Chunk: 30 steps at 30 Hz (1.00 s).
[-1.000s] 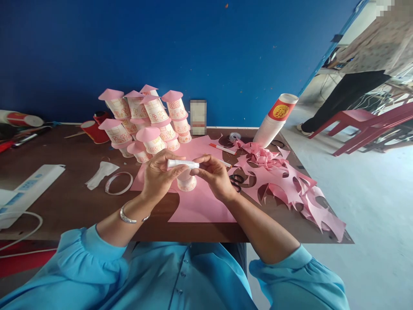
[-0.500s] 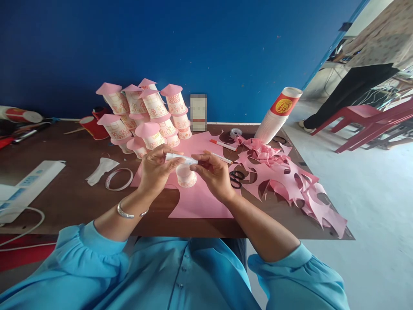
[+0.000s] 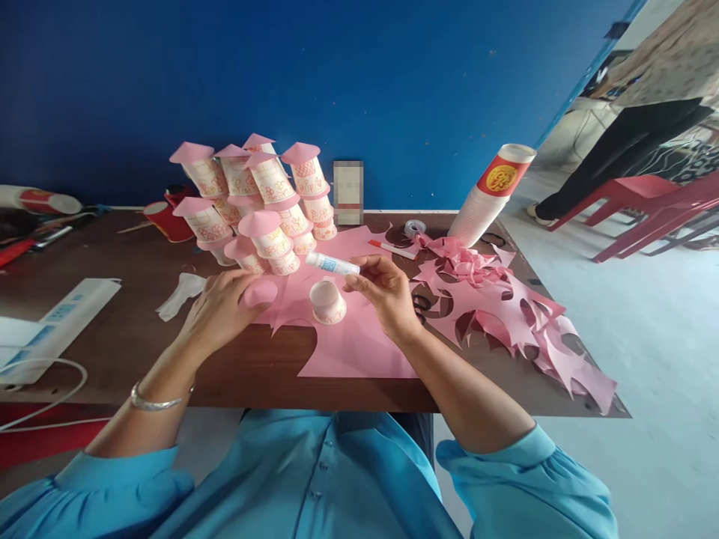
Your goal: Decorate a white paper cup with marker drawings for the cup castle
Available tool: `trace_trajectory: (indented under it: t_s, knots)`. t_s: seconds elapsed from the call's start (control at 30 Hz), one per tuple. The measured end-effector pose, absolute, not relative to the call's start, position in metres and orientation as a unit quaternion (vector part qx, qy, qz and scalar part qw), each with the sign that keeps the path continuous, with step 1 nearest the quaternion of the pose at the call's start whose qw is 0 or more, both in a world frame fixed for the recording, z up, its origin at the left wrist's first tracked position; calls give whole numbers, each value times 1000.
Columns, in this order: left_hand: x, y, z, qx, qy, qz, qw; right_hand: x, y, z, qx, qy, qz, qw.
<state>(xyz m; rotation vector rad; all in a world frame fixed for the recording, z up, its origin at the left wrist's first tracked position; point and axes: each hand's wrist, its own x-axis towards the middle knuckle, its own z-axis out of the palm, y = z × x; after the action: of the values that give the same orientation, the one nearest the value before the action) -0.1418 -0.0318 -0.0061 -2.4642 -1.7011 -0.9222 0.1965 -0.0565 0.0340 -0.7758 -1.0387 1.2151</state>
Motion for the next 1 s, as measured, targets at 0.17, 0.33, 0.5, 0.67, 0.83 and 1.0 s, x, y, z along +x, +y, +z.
trace_trajectory:
  t_s: [0.17, 0.33, 0.5, 0.67, 0.83, 1.0]
  knots:
    - [-149, -29, -15, -805, -542, -239, -5, 198, -53, 32, -334, -450, 554, 616]
    - [-147, -26, -14, -801, -557, -221, 18, 201, -51, 31, -324, -440, 571, 612]
    - [-135, -37, 5, -797, -524, -299, 1, 203, -50, 31, -316, -431, 595, 600]
    - [-96, -51, 39, -779, -465, -413, -74, 203, -49, 31, -302, -429, 615, 589]
    - [-70, -46, 50, -752, -431, -466, -178, 205, -49, 33, -295, -427, 615, 593]
    - [-54, -44, 54, -697, -396, -476, -362, 204, -49, 30, -285, -436, 635, 570]
